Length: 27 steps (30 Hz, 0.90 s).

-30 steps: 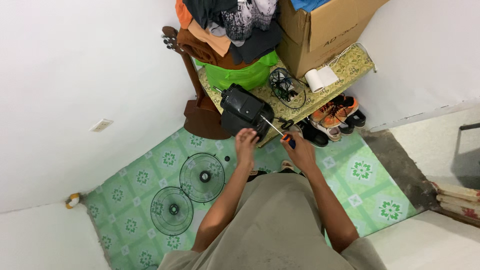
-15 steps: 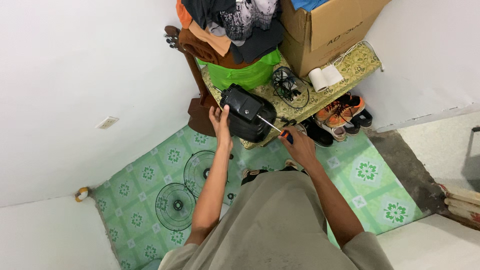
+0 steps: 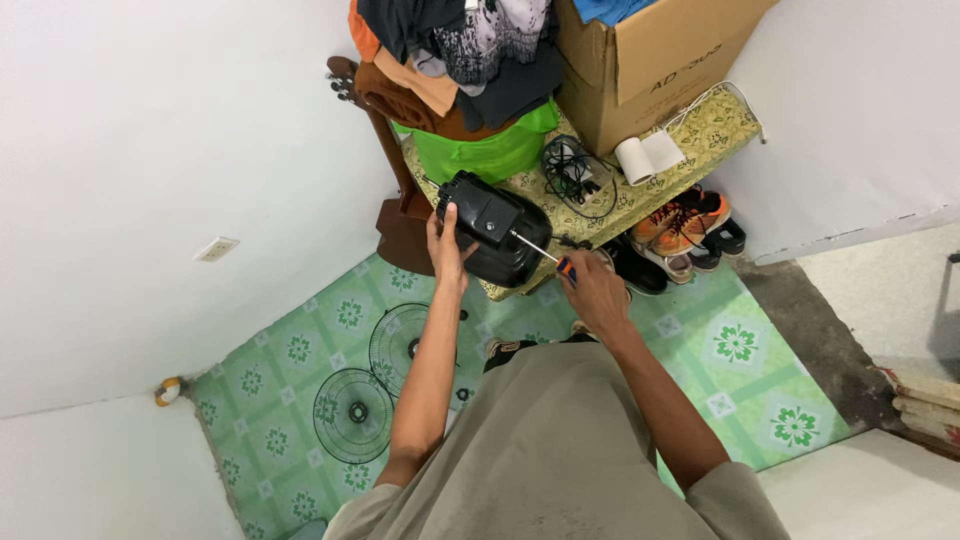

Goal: The person assembles a table fan by attaching the fan blades to the motor, securing the front grille, and tightening screws with a screwdriver. They handle the fan motor, blades, grille, and screws, placing components on a nearby bench and floor during the process.

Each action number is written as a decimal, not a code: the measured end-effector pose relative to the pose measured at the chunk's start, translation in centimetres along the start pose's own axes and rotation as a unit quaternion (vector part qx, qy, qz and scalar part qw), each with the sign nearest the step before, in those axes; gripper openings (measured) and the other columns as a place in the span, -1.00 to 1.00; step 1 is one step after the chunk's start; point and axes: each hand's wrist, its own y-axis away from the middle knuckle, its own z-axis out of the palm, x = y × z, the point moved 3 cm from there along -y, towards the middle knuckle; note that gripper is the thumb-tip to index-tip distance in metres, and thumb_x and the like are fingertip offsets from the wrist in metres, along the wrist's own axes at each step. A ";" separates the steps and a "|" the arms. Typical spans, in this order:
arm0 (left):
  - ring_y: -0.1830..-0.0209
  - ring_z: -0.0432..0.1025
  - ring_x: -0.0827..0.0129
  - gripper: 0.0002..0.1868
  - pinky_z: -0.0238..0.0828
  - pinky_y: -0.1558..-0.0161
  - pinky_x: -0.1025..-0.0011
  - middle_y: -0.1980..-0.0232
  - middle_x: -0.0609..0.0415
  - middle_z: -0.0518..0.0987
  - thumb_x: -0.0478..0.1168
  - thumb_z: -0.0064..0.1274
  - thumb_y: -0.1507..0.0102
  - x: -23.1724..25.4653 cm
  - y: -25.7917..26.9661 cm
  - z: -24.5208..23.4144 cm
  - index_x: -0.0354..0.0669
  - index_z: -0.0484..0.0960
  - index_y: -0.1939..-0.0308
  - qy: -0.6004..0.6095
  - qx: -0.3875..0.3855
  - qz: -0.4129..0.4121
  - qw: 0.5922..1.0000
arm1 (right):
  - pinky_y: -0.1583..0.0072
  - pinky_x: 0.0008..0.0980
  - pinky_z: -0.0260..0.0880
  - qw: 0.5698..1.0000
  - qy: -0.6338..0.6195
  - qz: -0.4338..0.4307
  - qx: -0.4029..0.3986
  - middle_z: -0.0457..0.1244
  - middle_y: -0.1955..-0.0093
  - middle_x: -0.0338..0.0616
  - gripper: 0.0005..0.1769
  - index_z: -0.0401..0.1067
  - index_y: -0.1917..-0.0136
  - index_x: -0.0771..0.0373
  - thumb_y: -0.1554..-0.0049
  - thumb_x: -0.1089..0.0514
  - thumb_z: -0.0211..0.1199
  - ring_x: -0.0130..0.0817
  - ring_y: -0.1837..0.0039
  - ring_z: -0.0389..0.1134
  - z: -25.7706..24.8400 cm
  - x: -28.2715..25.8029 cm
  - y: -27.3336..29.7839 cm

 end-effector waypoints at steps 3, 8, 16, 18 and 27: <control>-0.28 0.37 0.20 -0.17 0.58 -0.04 0.12 -0.31 -0.05 0.40 0.29 0.14 -0.19 0.0 -0.1 0.0 -0.05 0.32 -0.39 0.018 0.002 0.001 1.000 | 0.25 -0.24 0.43 0.997 -0.022 0.044 -0.056 0.38 0.00 0.01 -0.57 0.41 -0.20 0.20 -0.13 0.01 0.38 -0.10 0.09 0.45 0.4 0.6 -0.2; -0.20 0.41 0.28 -0.29 0.57 -0.02 0.15 -0.24 0.02 0.46 0.20 0.19 -0.20 0.0 -0.4 -0.3 -0.06 0.39 -0.30 0.061 -0.008 0.004 0.998 | 0.27 -0.30 0.42 1.000 -0.003 -0.006 0.003 0.41 -0.03 -0.09 -0.57 0.40 -0.23 0.07 -0.17 -0.09 0.37 -0.18 0.08 0.46 -1.3 0.4 -0.3; -0.14 0.44 0.28 -0.37 0.55 -0.03 0.15 -0.16 -0.01 0.49 0.17 0.21 -0.23 -0.3 -0.7 -0.5 -0.09 0.44 -0.22 0.073 -0.024 0.014 0.997 | 0.16 -0.13 0.46 0.982 -0.139 0.089 -0.091 0.36 0.02 -0.04 -0.45 0.42 -0.16 0.25 -0.07 -0.16 0.37 -0.11 0.12 0.45 -0.6 1.8 -0.7; -0.12 0.44 0.26 -0.37 0.55 -0.04 0.14 -0.13 -0.01 0.49 0.15 0.23 -0.23 -0.2 -0.8 -0.5 -0.09 0.44 -0.22 0.078 -0.025 0.013 0.997 | 0.13 -0.13 0.46 0.989 -0.124 0.059 -0.059 0.37 0.01 -0.03 -0.52 0.47 -0.09 0.23 -0.11 -0.18 0.34 -0.10 0.09 0.45 -0.8 2.1 -0.6; -0.12 0.45 0.31 -0.40 0.52 -0.07 0.12 -0.10 0.08 0.53 0.14 0.22 -0.22 0.1 -0.5 -0.5 -0.05 0.44 -0.20 0.075 -0.031 0.012 0.997 | 0.15 -0.26 0.44 0.960 -0.148 0.180 -0.156 0.39 0.13 -0.02 -0.42 0.46 -0.17 0.22 -0.13 -0.27 0.33 -0.23 0.18 0.45 -0.8 2.2 -0.8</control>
